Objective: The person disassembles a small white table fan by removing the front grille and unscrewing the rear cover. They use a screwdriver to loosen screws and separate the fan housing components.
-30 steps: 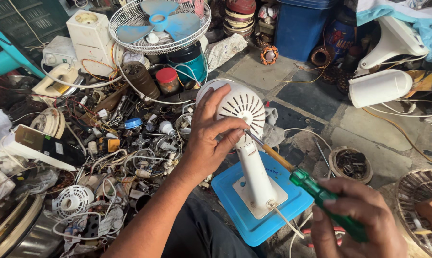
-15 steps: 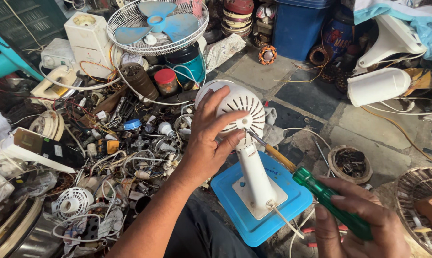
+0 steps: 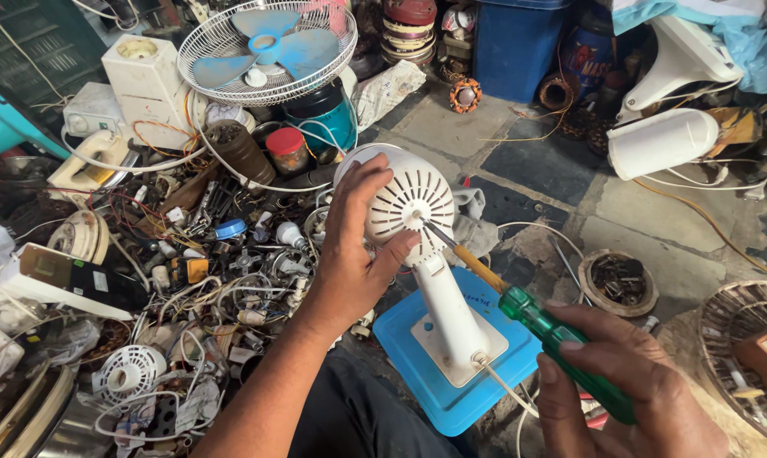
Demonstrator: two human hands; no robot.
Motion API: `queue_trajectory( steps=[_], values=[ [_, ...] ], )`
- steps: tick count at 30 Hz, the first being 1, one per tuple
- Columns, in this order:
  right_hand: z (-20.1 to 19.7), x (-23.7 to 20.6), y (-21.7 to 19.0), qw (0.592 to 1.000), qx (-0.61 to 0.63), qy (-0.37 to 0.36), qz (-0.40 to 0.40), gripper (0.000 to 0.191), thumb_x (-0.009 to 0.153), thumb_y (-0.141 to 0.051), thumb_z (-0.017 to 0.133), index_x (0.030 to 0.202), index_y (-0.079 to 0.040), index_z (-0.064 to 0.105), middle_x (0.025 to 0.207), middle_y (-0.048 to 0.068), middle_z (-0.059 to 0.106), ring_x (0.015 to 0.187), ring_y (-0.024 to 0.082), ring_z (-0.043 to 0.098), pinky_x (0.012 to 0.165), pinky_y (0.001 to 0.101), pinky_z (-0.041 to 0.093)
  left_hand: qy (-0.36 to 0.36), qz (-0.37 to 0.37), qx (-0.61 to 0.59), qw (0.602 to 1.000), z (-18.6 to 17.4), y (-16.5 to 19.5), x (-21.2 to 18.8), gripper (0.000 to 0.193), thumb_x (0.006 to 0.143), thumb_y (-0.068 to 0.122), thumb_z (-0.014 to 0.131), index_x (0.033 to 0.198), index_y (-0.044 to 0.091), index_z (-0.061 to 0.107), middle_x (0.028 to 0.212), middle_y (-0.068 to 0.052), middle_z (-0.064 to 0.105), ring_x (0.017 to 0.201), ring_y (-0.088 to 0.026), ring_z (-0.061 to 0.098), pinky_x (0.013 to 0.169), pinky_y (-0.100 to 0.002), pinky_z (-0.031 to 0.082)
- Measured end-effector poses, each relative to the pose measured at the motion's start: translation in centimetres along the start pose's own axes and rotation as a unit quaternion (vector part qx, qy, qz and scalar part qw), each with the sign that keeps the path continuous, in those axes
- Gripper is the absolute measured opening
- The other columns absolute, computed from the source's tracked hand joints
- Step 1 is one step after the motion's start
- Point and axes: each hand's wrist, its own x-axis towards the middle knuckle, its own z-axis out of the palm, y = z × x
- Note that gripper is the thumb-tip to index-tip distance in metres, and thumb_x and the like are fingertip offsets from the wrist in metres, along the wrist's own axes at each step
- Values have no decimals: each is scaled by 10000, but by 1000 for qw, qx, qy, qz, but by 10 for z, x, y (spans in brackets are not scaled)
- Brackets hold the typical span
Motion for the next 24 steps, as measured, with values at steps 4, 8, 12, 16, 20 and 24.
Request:
queue_trajectory(
  steps=[4, 8, 12, 16, 20, 24],
  values=[
    [-4, 8, -12, 998, -54, 0, -16, 308, 849, -9, 747, 1063, -23, 526, 1113, 241, 714, 978, 244, 755, 806, 353, 623, -1, 3, 4, 1000, 1, 4, 1, 636, 999, 204, 740, 1514, 61, 395, 1626, -186, 418, 1574, -411, 343, 1308, -532, 287],
    [-7, 14, -13, 1000, -19, -17, 0, 298, 856, -14, 743, 1079, -33, 546, 1149, 236, 714, 848, 183, 756, 700, 305, 630, 0, 12, 11, 1000, 3, 8, 3, 653, 984, 203, 752, 1511, 59, 394, 1618, -182, 423, 1570, -414, 341, 1317, -541, 266],
    [-9, 14, -15, 999, -9, -17, 39, 288, 868, -26, 750, 1081, -46, 556, 1168, 216, 731, 760, 143, 763, 608, 267, 638, -8, 19, 16, 1000, 2, 12, 5, 654, 992, 214, 743, 1514, 55, 381, 1617, -185, 422, 1572, -423, 340, 1330, -557, 242],
    [-12, 17, -17, 997, -65, -24, 32, 274, 868, -20, 762, 1056, -52, 566, 1143, 206, 750, 809, 161, 779, 677, 286, 629, -9, 12, 24, 1000, 2, 16, 6, 656, 985, 227, 739, 1508, 52, 383, 1609, -191, 421, 1561, -424, 339, 1319, -561, 242],
    [-13, 23, -19, 996, -87, -26, -9, 286, 841, -15, 756, 1035, -40, 549, 1110, 223, 734, 865, 198, 767, 715, 303, 618, -9, 9, 24, 1000, 3, 18, 6, 654, 984, 230, 738, 1505, 55, 384, 1606, -192, 420, 1556, -418, 346, 1318, -562, 244],
    [-12, 24, -23, 996, -86, -27, 25, 280, 856, -27, 770, 1037, -48, 558, 1135, 207, 755, 850, 183, 786, 710, 299, 633, -15, 9, 17, 1000, 5, 19, 7, 656, 988, 229, 737, 1508, 56, 377, 1607, -195, 415, 1560, -423, 338, 1318, -569, 234]
  ],
)
